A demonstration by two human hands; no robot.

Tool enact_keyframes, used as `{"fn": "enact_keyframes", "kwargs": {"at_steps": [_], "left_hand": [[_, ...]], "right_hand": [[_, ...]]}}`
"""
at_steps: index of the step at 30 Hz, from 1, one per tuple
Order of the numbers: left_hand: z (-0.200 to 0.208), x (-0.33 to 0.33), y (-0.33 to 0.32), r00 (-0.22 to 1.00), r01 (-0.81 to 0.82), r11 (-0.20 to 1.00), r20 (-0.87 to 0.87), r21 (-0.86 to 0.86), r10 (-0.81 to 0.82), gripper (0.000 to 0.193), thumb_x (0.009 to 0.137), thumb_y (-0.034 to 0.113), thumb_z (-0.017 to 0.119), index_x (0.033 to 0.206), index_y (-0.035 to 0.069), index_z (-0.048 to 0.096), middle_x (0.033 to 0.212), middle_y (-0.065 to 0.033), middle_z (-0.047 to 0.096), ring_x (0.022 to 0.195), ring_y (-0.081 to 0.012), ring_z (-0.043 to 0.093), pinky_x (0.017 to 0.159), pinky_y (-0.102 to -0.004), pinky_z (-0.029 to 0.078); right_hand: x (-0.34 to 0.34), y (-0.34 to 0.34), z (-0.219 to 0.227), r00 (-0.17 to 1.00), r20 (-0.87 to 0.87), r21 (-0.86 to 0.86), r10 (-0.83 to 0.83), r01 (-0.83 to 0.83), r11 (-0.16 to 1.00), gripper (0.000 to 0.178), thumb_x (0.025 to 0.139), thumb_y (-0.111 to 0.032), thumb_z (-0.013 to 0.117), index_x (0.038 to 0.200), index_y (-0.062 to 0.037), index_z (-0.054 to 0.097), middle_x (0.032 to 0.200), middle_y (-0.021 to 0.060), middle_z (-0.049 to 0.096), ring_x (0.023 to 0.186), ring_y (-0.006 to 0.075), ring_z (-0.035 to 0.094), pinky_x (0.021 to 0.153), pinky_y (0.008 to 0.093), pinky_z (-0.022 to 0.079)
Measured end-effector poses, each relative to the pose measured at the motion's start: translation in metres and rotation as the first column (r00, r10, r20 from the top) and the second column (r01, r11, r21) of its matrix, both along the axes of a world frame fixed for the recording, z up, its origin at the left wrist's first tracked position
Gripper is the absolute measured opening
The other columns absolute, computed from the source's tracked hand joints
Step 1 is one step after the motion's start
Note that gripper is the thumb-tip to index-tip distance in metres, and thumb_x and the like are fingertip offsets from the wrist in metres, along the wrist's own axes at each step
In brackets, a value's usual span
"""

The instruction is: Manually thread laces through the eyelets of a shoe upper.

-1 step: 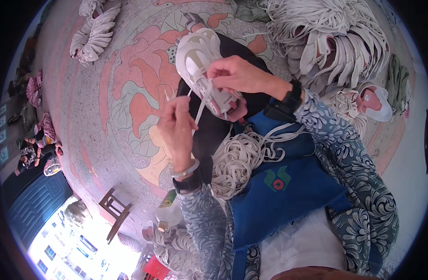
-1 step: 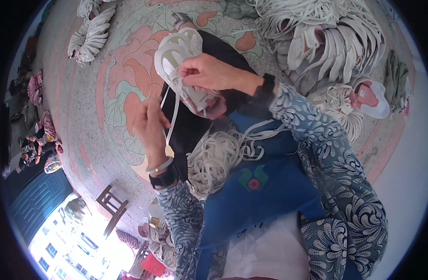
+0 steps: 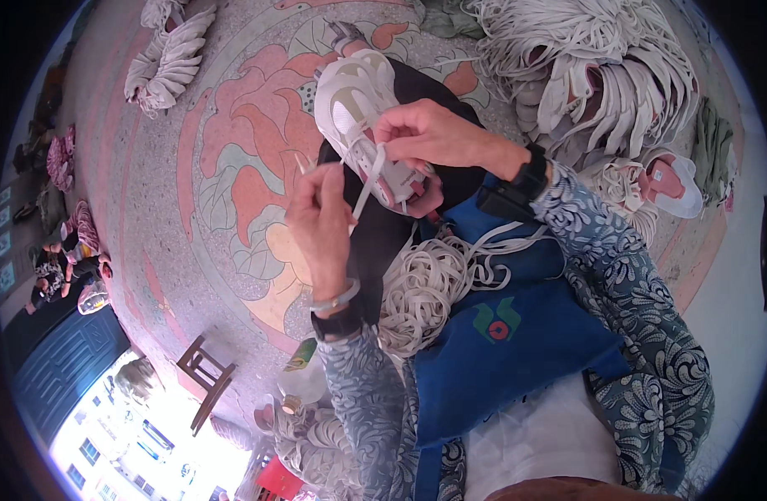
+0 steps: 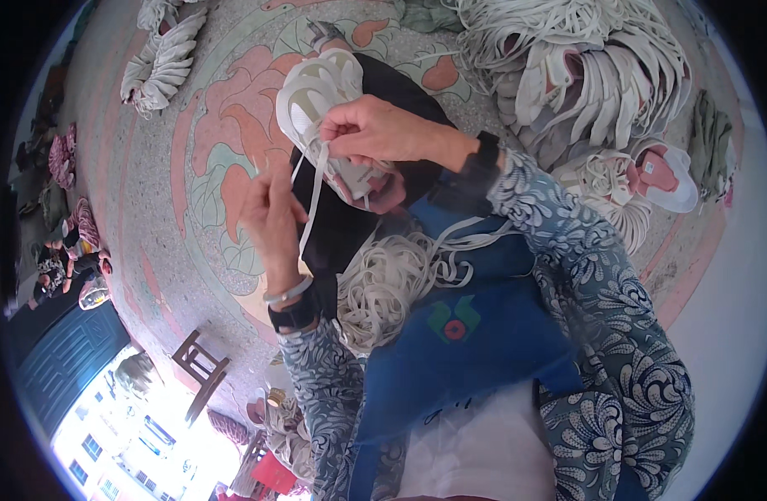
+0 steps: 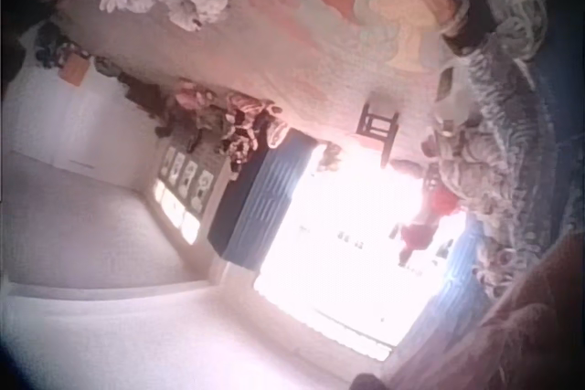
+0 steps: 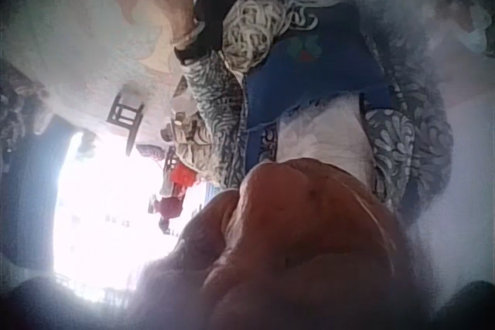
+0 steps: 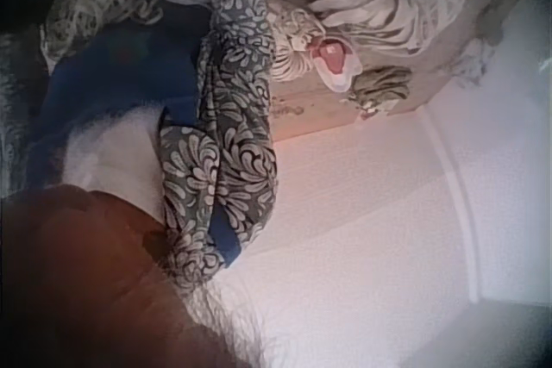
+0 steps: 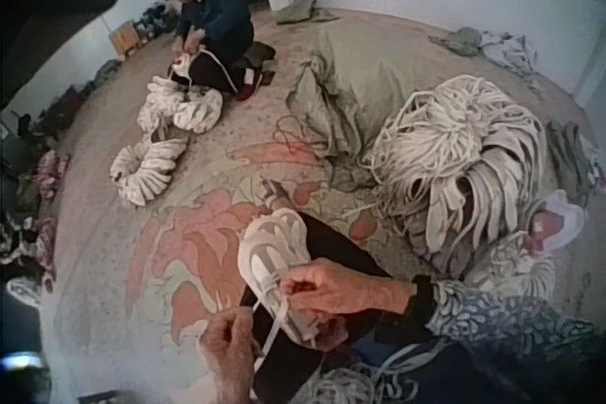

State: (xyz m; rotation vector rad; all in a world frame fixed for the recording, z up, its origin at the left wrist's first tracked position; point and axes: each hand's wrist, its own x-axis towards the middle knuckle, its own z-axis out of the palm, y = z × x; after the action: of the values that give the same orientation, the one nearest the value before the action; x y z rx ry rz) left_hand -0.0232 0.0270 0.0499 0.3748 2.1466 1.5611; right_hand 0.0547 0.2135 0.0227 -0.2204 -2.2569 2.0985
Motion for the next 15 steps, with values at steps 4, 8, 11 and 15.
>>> {"fn": "enact_keyframes", "kwargs": {"at_steps": [4,8,11,15], "left_hand": [[-0.003,0.003,0.020,0.991,0.131,0.989,-0.037,0.070,-0.129,0.021,0.089,0.019,0.059,0.103,0.003,0.063,0.058,0.0037,0.050,0.047,-0.0015,0.043,0.041,-0.0160,0.031],[0.006,0.007,0.021,0.964,0.258,0.959,0.030,0.114,-0.262,0.019,0.089,0.015,0.058,0.104,0.003,0.063,0.060,0.0036,0.052,0.048,-0.0013,0.043,0.042,-0.0156,0.031],[0.013,0.015,0.024,0.948,0.234,0.962,0.187,0.141,-0.258,0.016,0.088,0.011,0.060,0.101,0.003,0.064,0.067,0.0036,0.052,0.053,-0.0013,0.044,0.043,-0.0160,0.034],[0.009,0.019,0.023,0.978,0.188,0.978,0.072,0.089,-0.195,0.015,0.086,0.008,0.062,0.100,0.003,0.064,0.066,0.0033,0.054,0.054,-0.0013,0.047,0.045,-0.0159,0.035]], "right_hand": [[0.016,0.001,0.019,0.991,-0.086,-0.067,0.104,-0.110,0.992,0.007,0.080,-0.003,0.056,0.087,-0.0004,0.055,0.074,0.0002,0.052,0.059,0.0081,0.051,0.052,0.0233,0.042],[0.019,-0.003,0.023,0.971,-0.237,0.183,-0.006,0.051,0.982,0.010,0.080,0.001,0.055,0.089,-0.0017,0.056,0.079,0.0031,0.052,0.067,0.0097,0.055,0.054,0.0251,0.044],[0.019,-0.009,0.024,0.963,-0.248,0.229,-0.101,0.160,0.960,0.012,0.079,0.002,0.056,0.090,-0.0018,0.056,0.079,0.0051,0.054,0.068,0.0136,0.057,0.056,0.0272,0.046],[0.019,-0.017,0.026,0.950,-0.281,0.316,-0.133,0.223,0.922,0.014,0.075,0.003,0.058,0.088,-0.0019,0.055,0.080,0.0082,0.055,0.068,0.0216,0.058,0.058,0.0291,0.047]]}}
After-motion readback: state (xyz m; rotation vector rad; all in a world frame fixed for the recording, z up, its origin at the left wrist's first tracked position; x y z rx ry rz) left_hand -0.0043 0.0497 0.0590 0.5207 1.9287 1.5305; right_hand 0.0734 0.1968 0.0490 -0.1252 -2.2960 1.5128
